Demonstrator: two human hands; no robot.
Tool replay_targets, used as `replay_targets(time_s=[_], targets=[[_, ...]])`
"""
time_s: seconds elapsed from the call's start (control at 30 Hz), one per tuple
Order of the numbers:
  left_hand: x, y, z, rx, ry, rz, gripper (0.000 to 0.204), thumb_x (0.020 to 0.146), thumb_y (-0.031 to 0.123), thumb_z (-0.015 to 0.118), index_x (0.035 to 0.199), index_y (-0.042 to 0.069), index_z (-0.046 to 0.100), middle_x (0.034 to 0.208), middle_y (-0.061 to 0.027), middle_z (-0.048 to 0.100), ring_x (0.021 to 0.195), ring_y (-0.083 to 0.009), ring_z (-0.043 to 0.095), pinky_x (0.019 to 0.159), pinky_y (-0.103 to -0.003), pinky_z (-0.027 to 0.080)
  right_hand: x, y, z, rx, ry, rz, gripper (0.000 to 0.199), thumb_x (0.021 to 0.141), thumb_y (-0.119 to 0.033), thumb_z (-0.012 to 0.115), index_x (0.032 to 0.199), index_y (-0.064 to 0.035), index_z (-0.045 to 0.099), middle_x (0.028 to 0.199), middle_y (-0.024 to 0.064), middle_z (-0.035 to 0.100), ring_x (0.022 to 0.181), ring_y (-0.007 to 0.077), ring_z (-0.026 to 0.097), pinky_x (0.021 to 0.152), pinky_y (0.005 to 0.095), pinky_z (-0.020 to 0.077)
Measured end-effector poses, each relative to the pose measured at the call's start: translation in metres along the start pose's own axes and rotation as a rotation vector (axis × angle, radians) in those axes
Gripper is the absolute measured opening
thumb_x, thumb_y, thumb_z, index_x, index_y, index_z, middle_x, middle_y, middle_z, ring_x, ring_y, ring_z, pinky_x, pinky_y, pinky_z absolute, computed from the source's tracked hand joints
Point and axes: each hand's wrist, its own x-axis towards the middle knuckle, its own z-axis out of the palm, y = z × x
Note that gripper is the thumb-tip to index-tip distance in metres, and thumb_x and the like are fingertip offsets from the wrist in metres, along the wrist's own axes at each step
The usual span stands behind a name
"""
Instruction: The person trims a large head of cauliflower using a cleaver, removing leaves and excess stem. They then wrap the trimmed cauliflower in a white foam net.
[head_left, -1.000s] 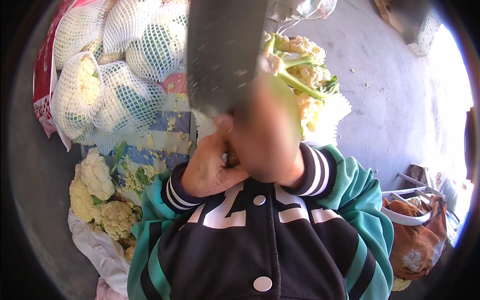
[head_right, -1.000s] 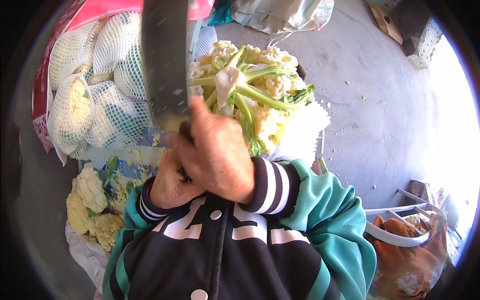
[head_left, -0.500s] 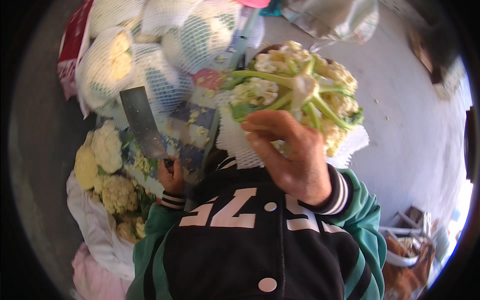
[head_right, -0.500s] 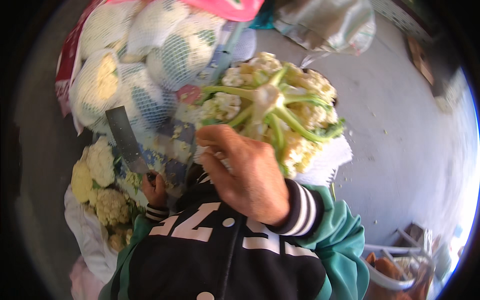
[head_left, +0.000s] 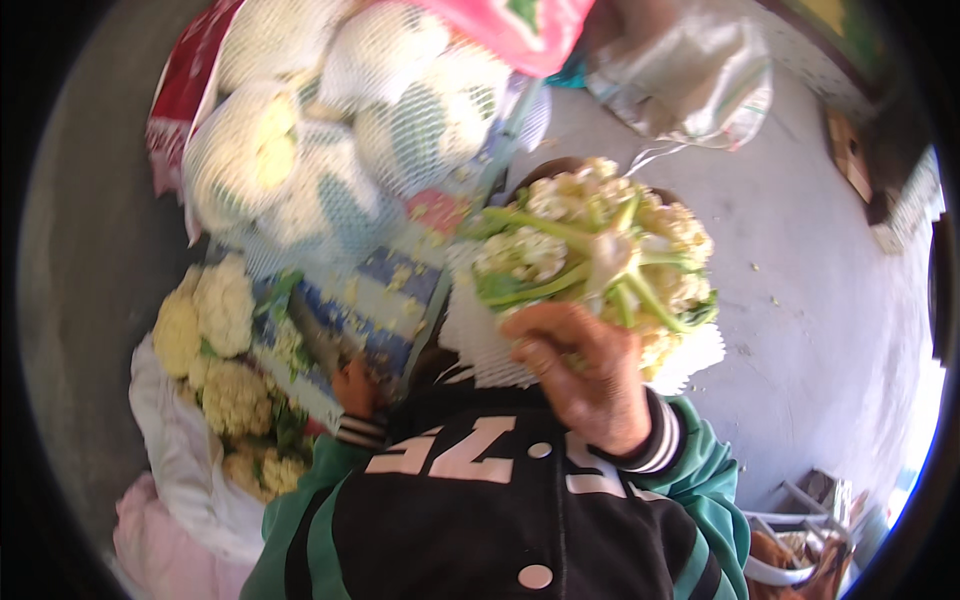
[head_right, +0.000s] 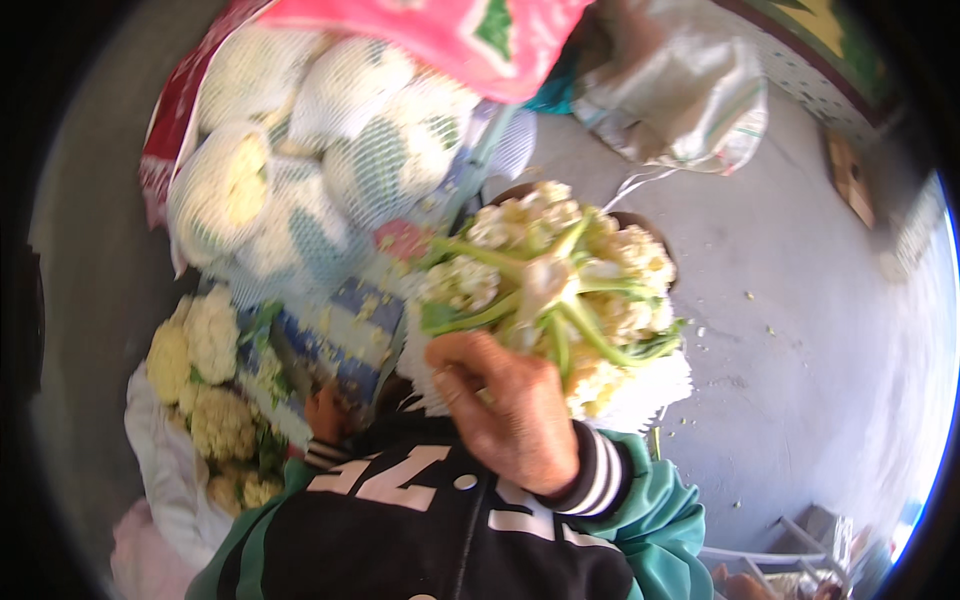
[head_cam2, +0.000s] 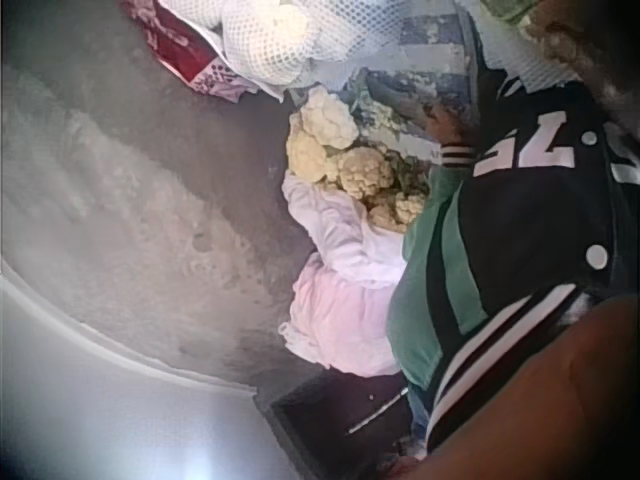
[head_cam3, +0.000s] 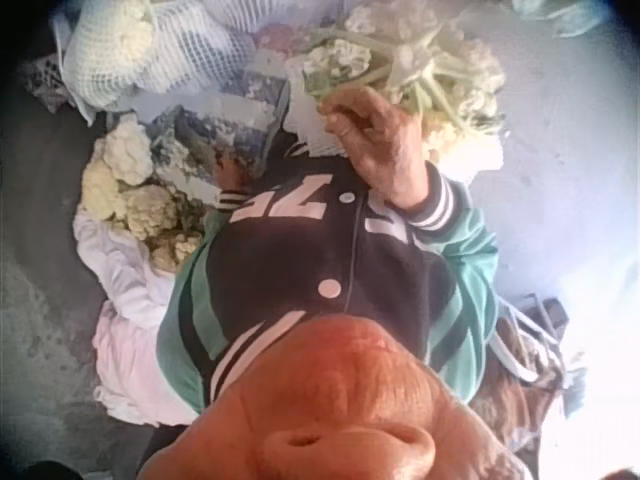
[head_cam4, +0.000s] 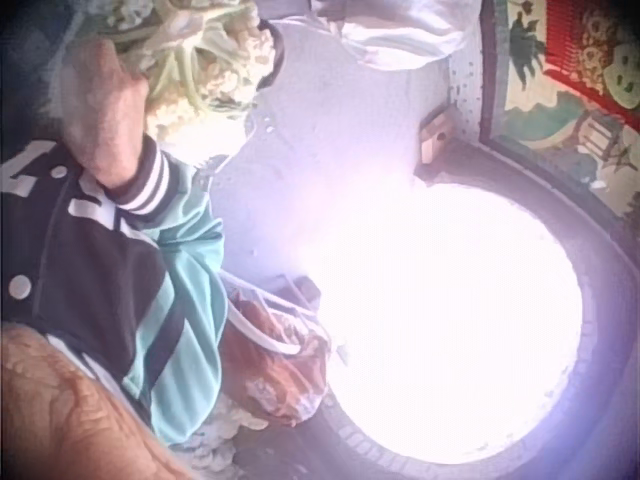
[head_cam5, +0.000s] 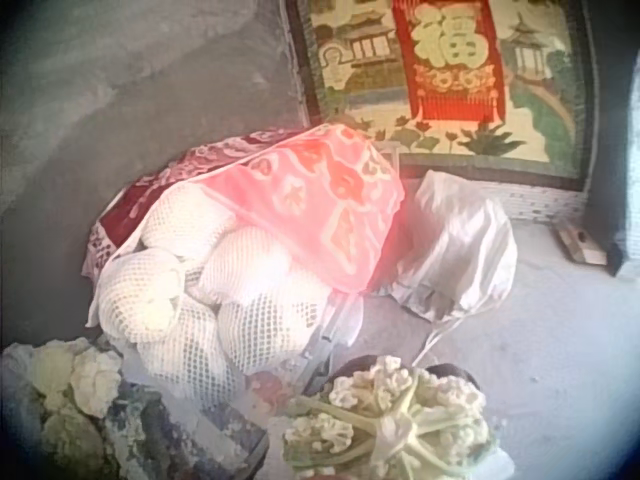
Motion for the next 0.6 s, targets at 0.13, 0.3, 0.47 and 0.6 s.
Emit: replay_targets(time_s=[0.13,0.3,0.47,0.6], targets=[[0.008,0.013,-0.003,0.218,-0.134,0.079,0.021,0.088,0.018,0.063,0.086,-0.002,0.056,0.067,-0.0038,0.056,0.056,-0.0139,0.051,0.055,-0.031,0.044,0.002,-0.005,-0.003,-0.002,0.013,-0.074,0.011,0.088,0.001,0.063,0.099,-0.0007,0.062,0.080,0.0125,0.067,0.070,0.0245,0.068,0.064,0.0314,0.0530],[0.001,0.050,0.010,0.327,0.207,0.308,0.027,0.090,0.015,0.062,0.106,-0.005,0.055,0.083,-0.0033,0.057,0.068,-0.0136,0.054,0.061,-0.031,0.046,0.001,-0.005,-0.005,0.104,0.027,-0.133,0.011,0.088,0.000,0.062,0.099,-0.0018,0.059,0.074,0.0150,0.064,0.066,0.0317,0.066,0.061,0.0350,0.0511],[-0.018,0.103,0.041,0.090,-0.267,0.249,0.017,0.093,0.010,0.060,0.107,0.000,0.057,0.085,0.0015,0.054,0.075,-0.0068,0.049,0.065,-0.024,0.043,-0.011,-0.008,-0.020,-0.161,0.204,-0.195,0.016,0.086,0.003,0.064,0.102,0.0012,0.064,0.083,0.0142,0.068,0.072,0.0309,0.068,0.066,0.0330,0.0537],[-0.027,0.135,0.080,0.032,-0.585,0.321,0.011,0.094,0.006,0.060,0.104,0.002,0.058,0.084,0.0029,0.055,0.073,-0.0040,0.048,0.066,-0.019,0.039,-0.014,-0.009,-0.036,-0.444,0.453,-0.169,0.023,0.080,0.001,0.067,0.103,0.0008,0.064,0.100,0.0167,0.068,0.089,0.0335,0.066,0.079,0.0381,0.0525]])
